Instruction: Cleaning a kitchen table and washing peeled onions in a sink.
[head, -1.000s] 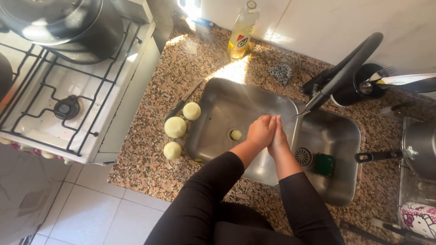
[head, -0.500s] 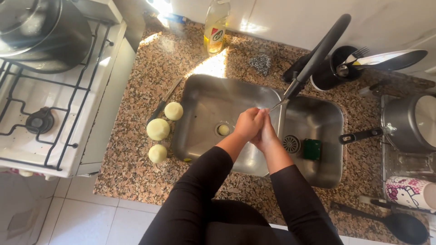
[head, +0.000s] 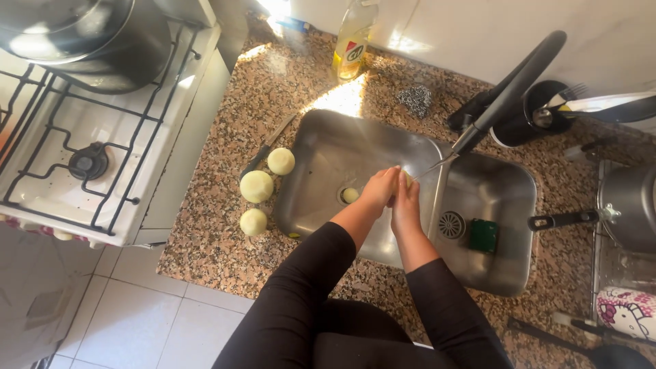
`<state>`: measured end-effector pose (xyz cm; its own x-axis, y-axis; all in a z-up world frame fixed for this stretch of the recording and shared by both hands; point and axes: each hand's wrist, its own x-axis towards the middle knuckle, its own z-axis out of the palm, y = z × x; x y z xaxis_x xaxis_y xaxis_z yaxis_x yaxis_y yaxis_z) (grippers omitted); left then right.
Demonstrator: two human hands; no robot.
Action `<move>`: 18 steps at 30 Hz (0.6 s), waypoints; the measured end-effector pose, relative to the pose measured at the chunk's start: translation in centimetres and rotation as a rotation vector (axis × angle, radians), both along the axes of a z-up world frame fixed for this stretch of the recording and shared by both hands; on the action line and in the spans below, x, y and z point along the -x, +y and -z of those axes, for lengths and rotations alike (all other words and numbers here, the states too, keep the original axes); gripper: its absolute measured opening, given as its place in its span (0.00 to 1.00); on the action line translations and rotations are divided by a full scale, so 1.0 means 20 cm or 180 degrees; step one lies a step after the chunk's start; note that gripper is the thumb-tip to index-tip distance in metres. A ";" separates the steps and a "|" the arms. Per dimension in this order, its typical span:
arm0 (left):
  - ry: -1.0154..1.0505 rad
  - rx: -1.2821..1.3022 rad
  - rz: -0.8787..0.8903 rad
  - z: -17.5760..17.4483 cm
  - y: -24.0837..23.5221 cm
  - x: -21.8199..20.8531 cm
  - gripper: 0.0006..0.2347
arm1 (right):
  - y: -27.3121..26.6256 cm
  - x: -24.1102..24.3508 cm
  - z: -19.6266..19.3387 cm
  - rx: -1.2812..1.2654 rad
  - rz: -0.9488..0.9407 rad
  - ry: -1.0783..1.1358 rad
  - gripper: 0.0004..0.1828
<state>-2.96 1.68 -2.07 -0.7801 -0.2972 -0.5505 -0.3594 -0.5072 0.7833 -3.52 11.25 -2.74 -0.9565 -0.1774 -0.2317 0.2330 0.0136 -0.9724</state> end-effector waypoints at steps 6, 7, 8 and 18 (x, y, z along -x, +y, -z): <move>-0.0063 -0.0906 0.0571 -0.01 -0.03 -0.02 0.20 | -0.02 -0.09 -0.28 -0.0381 -0.0188 -0.0171 0.29; -0.0057 -0.0899 0.0578 0.01 -0.04 -0.01 0.20 | 0.01 -0.07 -0.23 -0.0375 -0.0182 -0.0164 0.29; -0.0087 -0.0914 0.0595 0.03 -0.03 -0.01 0.20 | 0.06 -0.06 -0.18 -0.1017 -0.0216 0.0380 0.30; 0.0255 -0.0437 0.0865 0.12 -0.05 -0.05 0.20 | 0.18 -0.07 -0.05 -0.1536 -0.0480 0.0960 0.36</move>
